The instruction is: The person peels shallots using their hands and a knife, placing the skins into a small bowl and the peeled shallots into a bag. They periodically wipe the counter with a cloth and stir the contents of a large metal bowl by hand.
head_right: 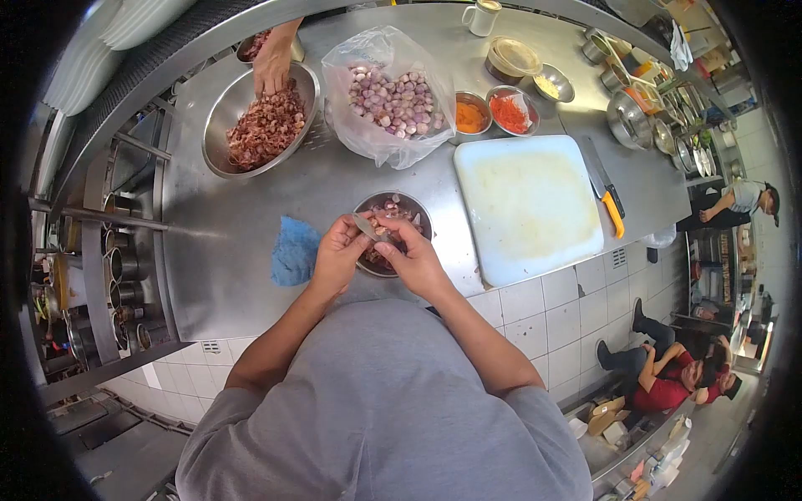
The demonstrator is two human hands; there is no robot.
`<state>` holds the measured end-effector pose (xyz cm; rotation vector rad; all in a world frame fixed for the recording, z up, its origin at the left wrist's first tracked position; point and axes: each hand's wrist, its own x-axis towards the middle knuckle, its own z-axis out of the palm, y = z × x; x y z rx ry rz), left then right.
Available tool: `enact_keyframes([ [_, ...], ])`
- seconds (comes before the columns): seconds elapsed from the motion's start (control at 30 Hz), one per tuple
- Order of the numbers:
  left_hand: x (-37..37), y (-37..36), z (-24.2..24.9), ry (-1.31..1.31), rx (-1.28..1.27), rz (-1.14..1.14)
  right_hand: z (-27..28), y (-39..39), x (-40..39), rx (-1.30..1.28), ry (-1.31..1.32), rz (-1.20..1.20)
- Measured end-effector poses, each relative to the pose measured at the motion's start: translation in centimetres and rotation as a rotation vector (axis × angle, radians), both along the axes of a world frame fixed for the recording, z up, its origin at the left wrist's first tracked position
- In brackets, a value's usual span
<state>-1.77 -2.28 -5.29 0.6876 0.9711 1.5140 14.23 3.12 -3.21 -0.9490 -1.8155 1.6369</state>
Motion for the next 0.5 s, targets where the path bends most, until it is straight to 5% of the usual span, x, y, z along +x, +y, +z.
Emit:
enact_keyframes([
  [0.07, -0.3, 0.0, -0.8, 0.006, -0.005, -0.033, 0.6, 0.0, -0.4, -0.38, 0.267, -0.032],
  [0.17, 0.4, 0.1, 0.3, 0.067, 0.013, -0.034, 0.2, 0.4, 0.4, -0.701, 0.253, -0.074],
  [0.3, 0.6, 0.4, 1.1, -0.093, -0.023, 0.019, 1.2, 0.2, -0.9, -0.381, 0.338, -0.085],
  [0.5, -0.9, 0.1, -0.4, -0.307, -0.069, -0.076, 1.4, 0.3, 0.1, -0.75, 0.412, -0.043],
])
